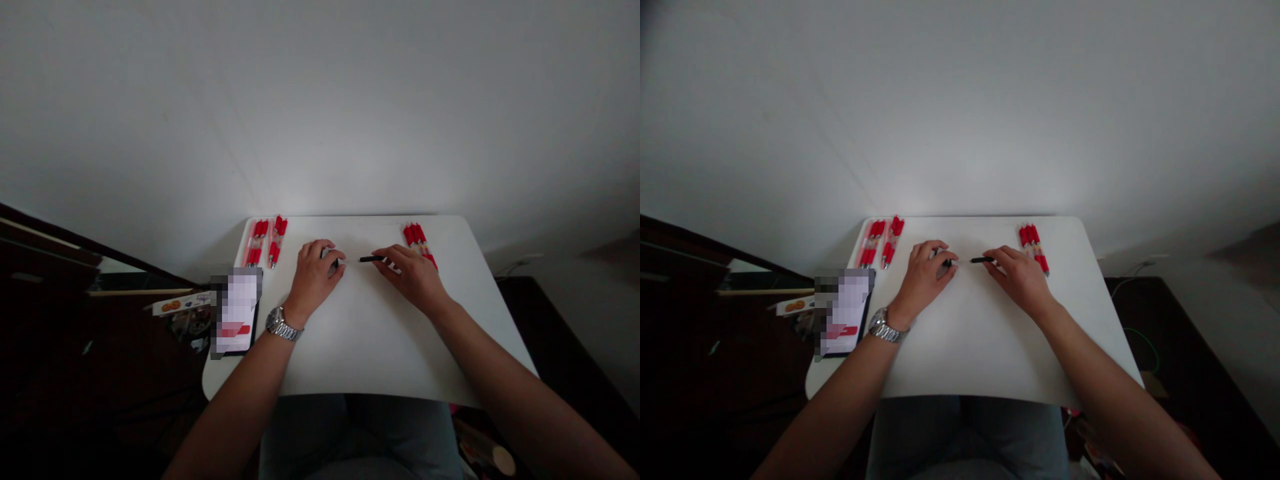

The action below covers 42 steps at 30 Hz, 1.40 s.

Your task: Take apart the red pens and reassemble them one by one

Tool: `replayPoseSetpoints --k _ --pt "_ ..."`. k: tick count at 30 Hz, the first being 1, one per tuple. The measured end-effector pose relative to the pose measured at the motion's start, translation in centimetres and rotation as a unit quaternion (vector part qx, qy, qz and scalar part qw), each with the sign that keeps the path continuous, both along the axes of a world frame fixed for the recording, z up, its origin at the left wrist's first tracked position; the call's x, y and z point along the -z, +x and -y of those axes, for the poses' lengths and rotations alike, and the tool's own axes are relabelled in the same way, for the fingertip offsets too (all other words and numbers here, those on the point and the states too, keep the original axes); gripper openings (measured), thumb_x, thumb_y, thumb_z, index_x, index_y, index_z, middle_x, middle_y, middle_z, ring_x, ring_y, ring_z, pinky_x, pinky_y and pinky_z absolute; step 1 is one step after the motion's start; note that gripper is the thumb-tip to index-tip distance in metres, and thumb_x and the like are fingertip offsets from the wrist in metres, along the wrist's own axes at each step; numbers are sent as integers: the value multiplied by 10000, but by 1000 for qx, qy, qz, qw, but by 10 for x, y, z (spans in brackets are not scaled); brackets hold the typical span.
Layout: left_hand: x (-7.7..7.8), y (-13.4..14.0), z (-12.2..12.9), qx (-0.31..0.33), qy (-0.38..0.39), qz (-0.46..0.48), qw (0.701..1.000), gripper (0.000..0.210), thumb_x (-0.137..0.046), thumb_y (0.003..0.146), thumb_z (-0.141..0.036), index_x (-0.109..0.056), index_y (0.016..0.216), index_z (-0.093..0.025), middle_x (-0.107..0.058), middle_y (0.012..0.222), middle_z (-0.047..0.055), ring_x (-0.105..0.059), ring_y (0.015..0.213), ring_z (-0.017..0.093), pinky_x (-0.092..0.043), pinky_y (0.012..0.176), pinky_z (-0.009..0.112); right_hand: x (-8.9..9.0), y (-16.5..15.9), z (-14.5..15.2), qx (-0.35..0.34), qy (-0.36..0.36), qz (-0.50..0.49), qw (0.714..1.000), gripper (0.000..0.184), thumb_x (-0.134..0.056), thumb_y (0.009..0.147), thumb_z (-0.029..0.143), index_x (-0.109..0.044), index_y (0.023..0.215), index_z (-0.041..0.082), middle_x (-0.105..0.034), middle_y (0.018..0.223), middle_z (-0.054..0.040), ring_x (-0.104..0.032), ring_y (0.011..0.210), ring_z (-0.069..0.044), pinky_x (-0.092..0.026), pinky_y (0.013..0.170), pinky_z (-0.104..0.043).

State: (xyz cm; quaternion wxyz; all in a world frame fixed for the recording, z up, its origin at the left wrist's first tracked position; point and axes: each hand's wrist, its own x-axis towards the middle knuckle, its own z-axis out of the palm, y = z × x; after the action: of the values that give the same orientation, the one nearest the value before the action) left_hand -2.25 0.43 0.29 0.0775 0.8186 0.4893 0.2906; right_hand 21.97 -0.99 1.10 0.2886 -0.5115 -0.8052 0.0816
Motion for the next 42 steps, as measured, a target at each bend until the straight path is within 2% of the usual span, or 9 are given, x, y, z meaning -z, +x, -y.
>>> replayPoseSetpoints --k 5,12,18,21,26,29,33,36,42 --pt "-7 -4 -1 -17 7 31 999 165 -632 954 -271 -700 1102 -251 -604 1215 68 -528 1155 245 -427 1057 423 4 -1 -2 12 -10 -17 1000 182 -602 979 298 -709 1084 195 -681 999 -75 -670 762 -171 -518 649 -284" --pt "-23 -16 -4 -73 18 62 995 169 -545 993 -238 -675 1099 -219 -653 1125 62 -576 1119 233 -431 1043 415 11 -5 -3 17 -37 0 999 191 -605 962 261 -684 1127 205 -663 988 -67 -661 798 -191 -503 692 -307" --pt "-34 -28 -3 -74 -27 66 995 145 -552 985 -232 -657 1079 -197 -667 1097 68 -609 1079 225 -478 1003 402 15 -13 -3 31 -44 12 998 168 -620 944 250 -669 1097 201 -650 966 -59 -646 823 -202 -482 700 -304" --pt "-30 -34 14 -79 -39 74 993 144 -549 988 -237 -645 1091 -209 -660 1096 66 -612 1063 223 -490 982 398 16 -16 -3 33 -43 6 999 167 -617 944 255 -665 1093 197 -638 972 -65 -644 837 -208 -488 727 -314" --pt "-7 -36 52 -52 -46 49 996 151 -524 997 -211 -626 1108 -216 -624 1114 65 -566 1073 233 -469 971 406 17 -18 -3 35 -54 2 998 178 -600 950 273 -662 1100 199 -626 976 -74 -648 861 -228 -500 762 -341" --pt "1 -35 61 -58 -37 58 996 142 -529 998 -220 -617 1108 -215 -602 1119 70 -551 1082 234 -462 978 408 18 -18 -3 39 -51 2 998 193 -597 951 283 -661 1111 196 -625 986 -81 -647 876 -235 -505 772 -350" --pt "1 -30 57 -42 -36 64 996 146 -518 1004 -223 -606 1120 -220 -594 1127 71 -542 1100 235 -458 993 412 20 -18 -3 41 -54 -4 998 208 -590 952 296 -659 1125 203 -627 1008 -82 -647 876 -235 -510 767 -353" --pt "0 -25 50 -32 -34 30 998 169 -489 1011 -215 -606 1133 -213 -586 1128 83 -542 1081 243 -466 983 418 21 -19 -3 44 -55 -8 998 217 -583 955 305 -659 1135 209 -626 1021 -82 -651 889 -236 -514 780 -359" --pt "-1 -21 29 -109 10 -111 988 236 -427 1013 -186 -576 1197 -178 -558 1185 127 -525 1067 283 -457 952 451 23 -19 -2 47 -46 -11 998 213 -580 952 317 -666 1119 217 -629 996 -81 -652 888 -242 -520 790 -366"
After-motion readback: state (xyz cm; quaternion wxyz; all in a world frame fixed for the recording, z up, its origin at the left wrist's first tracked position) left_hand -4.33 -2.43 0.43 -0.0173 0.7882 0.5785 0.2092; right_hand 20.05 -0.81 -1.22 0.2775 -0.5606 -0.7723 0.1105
